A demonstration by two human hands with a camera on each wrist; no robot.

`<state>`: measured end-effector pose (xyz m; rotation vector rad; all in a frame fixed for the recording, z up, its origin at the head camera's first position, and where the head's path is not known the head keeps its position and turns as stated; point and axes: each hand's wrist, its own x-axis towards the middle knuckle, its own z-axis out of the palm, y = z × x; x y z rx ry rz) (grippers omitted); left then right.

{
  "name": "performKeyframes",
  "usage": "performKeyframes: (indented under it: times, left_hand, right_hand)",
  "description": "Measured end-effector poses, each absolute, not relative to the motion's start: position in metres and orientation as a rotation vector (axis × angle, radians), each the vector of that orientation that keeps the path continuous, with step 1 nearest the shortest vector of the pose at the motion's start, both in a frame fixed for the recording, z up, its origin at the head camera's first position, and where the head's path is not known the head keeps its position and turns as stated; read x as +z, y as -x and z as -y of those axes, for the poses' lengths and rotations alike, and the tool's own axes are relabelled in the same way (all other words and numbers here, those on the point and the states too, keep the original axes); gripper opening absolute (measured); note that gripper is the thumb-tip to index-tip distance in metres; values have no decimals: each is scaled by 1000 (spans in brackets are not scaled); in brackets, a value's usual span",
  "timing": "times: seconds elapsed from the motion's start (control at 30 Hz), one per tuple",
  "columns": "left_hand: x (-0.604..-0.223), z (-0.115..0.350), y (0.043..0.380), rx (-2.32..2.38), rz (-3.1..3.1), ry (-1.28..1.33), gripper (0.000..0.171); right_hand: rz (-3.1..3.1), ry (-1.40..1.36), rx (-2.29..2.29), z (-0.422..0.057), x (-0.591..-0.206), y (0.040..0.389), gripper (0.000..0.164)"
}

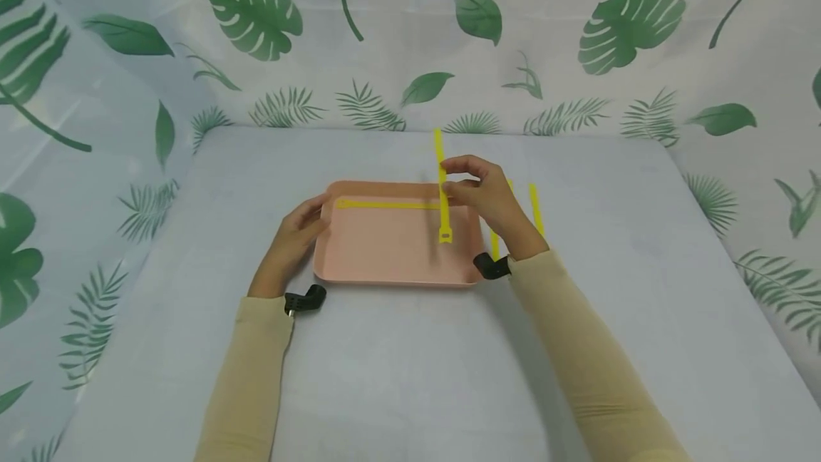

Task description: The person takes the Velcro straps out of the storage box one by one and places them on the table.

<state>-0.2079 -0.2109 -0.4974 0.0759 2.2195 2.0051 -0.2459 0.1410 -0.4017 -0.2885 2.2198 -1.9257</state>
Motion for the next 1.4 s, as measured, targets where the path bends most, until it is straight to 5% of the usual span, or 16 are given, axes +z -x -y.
performKeyframes:
  times: [1.4]
  left_hand:
    - [-493, 210, 203, 1978, -2223, -59, 58]
  right_hand:
    - [-2466, 40, -1755, -242, -406, 237, 44]
